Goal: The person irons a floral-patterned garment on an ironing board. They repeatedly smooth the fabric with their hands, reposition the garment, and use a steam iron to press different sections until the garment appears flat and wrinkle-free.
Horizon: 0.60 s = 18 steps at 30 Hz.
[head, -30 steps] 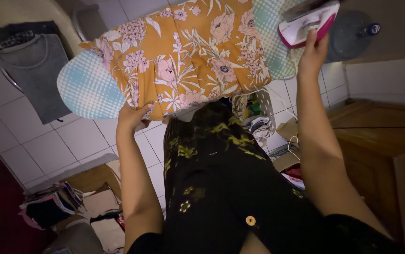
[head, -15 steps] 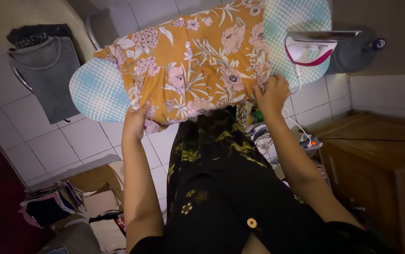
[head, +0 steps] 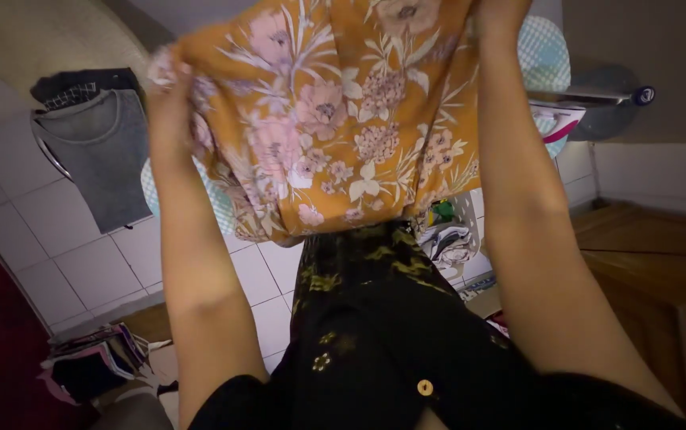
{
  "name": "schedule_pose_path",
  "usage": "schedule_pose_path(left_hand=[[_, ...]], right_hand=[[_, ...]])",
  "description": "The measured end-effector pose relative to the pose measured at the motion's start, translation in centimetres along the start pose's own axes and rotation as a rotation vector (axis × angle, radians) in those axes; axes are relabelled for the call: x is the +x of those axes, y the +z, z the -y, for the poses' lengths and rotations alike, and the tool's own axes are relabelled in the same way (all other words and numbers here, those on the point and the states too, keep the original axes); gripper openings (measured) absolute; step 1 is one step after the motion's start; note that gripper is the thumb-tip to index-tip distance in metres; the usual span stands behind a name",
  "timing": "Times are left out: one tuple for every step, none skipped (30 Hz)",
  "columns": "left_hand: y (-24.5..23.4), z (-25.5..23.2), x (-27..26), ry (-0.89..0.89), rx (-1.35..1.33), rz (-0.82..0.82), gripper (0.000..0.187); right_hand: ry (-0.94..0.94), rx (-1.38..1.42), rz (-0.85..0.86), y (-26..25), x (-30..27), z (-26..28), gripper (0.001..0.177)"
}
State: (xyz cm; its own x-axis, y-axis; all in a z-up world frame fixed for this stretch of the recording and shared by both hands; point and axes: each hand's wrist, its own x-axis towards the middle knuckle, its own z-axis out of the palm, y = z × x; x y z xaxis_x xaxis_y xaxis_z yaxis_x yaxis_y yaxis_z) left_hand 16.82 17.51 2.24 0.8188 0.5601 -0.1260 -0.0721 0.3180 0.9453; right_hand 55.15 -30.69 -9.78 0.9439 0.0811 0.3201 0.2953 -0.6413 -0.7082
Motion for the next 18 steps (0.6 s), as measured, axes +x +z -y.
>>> schedule_pose_path(left_hand=[[-0.4,1.2,0.2,-0.174,0.298,-0.071,0.050],[-0.6,2.6,0.2,-0.352,0.595,-0.136,0.056],[-0.7,4.3,-0.9,-0.346,0.617,-0.146,0.062],[-0.8,5.7,-2.4,-0.340,0.638,-0.156,0.068],[-1.1,6.7,-3.8,-0.179,0.858,-0.201,0.068],[-1.3,7.3,-5.5,-0.010,1.072,-0.242,0.068],[-1.2,7.9,-7.1,0.011,1.077,-0.276,0.073],[-1.1,8.2,-8.7,0.032,1.081,-0.309,0.078],[-1.1,8.4,-10.8,-0.089,1.041,-0.329,0.076],[-1.1,8.6,-13.2,-0.210,0.999,-0.346,0.073],[-1.3,8.8,-14.7,-0.266,1.044,-0.311,0.067],[-1.4,9.4,-15.9,-0.322,1.088,-0.274,0.060],[-1.6,10.1,-17.2,-0.231,1.045,-0.223,0.055],[-1.9,10.9,-18.2,-0.140,0.999,-0.171,0.049],[-2.3,11.4,-18.9,-0.052,0.953,-0.120,0.044],[-2.6,11.8,-19.5,-0.199,0.847,-0.170,0.040],[-2.6,12.0,-19.8,-0.340,0.736,-0.218,0.037],[-2.4,12.0,-20.0,-0.480,0.622,-0.262,0.034]], right_hand=[[0.006,-0.043,0.017,0.5,-0.3,0.5,0.031],[0.011,-0.086,0.035,0.7,-0.6,1.6,0.035],[0.002,-0.054,0.065,0.5,-3.3,2.1,0.044],[-0.006,-0.021,0.096,-0.6,-7.7,2.9,0.056],[0.098,-0.138,0.169,-1.8,-10.7,4.7,0.053],[0.202,-0.253,0.243,-3.5,-13.5,6.4,0.050],[0.164,-0.276,0.210,-5.6,-16.4,7.9,0.050],[0.126,-0.299,0.178,-7.5,-19.0,9.2,0.050],[0.128,-0.408,0.144,-9.1,-20.9,10.1,0.050],[0.130,-0.517,0.111,-10.4,-22.6,10.7,0.050],[0.113,-0.582,0.076,-11.7,-24.2,11.0,0.048],[0.096,-0.647,0.041,-12.6,-25.3,10.7,0.048],[0.225,-0.587,0.113,-12.9,-25.8,9.7,0.041],[0.353,-0.524,0.183,-13.5,-26.4,8.4,0.034],[0.481,-0.457,0.254,-14.1,-27.2,6.9,0.030],[0.464,-0.406,0.144,-15.1,-28.0,5.5,0.028],[0.442,-0.353,0.033,-16.0,-28.5,4.0,0.027],[0.418,-0.298,-0.076,-16.8,-28.8,2.9,0.026]])
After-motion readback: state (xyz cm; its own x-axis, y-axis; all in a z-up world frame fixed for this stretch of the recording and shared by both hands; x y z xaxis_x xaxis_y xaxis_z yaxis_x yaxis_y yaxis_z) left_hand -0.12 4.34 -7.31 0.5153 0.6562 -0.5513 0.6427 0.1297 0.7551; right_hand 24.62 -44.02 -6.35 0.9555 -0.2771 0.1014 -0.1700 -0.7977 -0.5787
